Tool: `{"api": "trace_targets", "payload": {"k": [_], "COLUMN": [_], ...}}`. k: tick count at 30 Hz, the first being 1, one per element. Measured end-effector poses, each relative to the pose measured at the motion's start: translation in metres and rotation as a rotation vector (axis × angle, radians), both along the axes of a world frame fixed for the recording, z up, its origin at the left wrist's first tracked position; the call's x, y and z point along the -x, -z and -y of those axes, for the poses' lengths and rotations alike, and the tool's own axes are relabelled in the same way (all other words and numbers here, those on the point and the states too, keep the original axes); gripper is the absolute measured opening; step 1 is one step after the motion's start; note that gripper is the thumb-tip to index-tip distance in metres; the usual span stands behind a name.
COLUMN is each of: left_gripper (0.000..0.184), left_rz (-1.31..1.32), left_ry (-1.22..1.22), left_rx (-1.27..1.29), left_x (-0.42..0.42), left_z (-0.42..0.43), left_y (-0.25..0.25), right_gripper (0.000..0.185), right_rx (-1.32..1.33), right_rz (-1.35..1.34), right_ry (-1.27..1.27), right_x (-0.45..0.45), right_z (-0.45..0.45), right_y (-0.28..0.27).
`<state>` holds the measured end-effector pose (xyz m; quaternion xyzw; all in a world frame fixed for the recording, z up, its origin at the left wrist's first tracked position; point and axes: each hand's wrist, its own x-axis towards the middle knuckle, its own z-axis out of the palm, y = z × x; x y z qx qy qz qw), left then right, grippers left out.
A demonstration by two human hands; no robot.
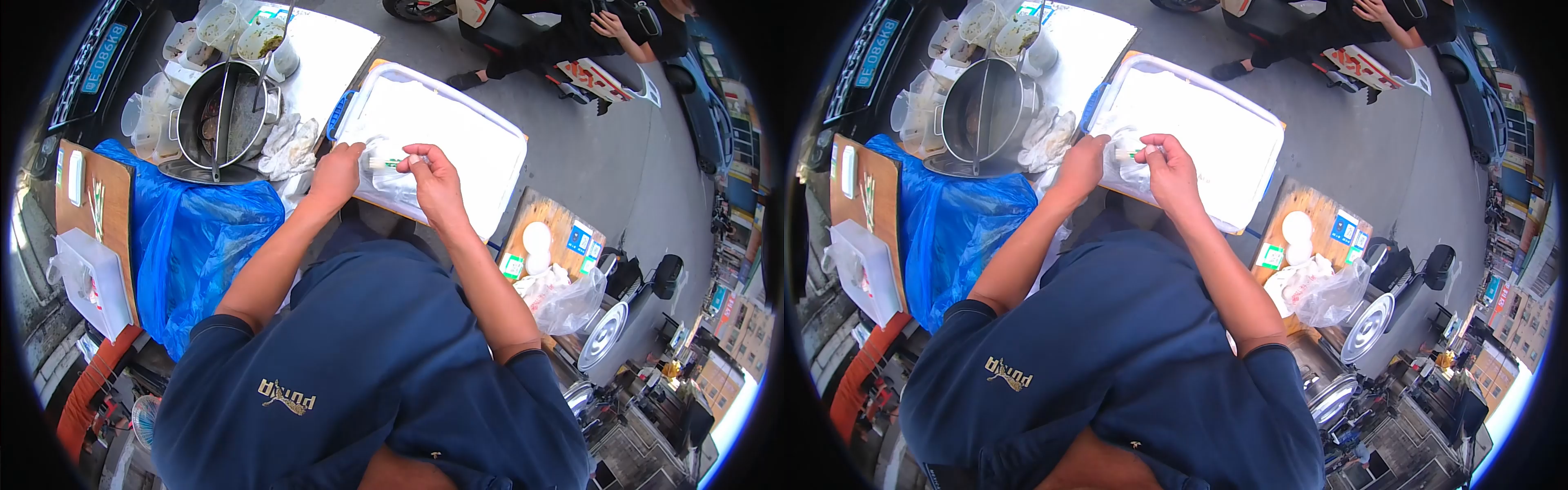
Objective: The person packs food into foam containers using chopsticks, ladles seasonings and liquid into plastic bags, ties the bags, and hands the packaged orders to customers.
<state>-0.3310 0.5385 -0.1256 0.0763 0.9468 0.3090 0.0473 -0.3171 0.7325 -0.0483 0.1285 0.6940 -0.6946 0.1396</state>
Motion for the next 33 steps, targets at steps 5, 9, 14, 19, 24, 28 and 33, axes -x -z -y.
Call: {"api": "trace_targets", "payload": {"k": [5,9,14,19,24,28,33], "left_gripper": [0.031,0.029,0.029,0.021,0.066,0.071,0.08], "left_rz": [0.021,0.003,0.024,0.859,1.014,0.995,1.178], "left_ry": [-0.072,-0.078,-0.056,-0.444,-0.361,-0.206,-0.119], "left_rx": [-0.117,-0.134,-0.326,-1.182,-1.047,-1.006,-0.858], "left_x": [-0.001,0.003,0.002,0.004,0.018,0.031,0.041], "left_z": [0.008,-0.008,-0.031,-0.045,-0.045,-0.054,-0.057], "left_y": [-0.004,-0.04,-0.038,-0.044,-0.051,-0.051,-0.055], "right_gripper": [0.02,0.02,0.021,0.029,0.031,0.031,0.024], "right_rx": [-0.046,-0.062,-0.144,-0.531,-0.768,-0.893,-0.95], "right_rz": [-0.025,-0.024,-0.055,-0.263,-0.264,-0.303,-0.427], "right_ry": [-0.033,-0.054,-0.114,-0.274,-0.516,-0.663,-0.649], "right_x": [0.004,0.005,0.005,-0.001,-0.007,-0.014,-0.017], "right_z": [-0.003,-0.005,-0.005,-0.001,0.004,0.004,0.0], "right_y": [0.005,0.003,-0.003,-0.012,-0.029,-0.021,-0.016]}}
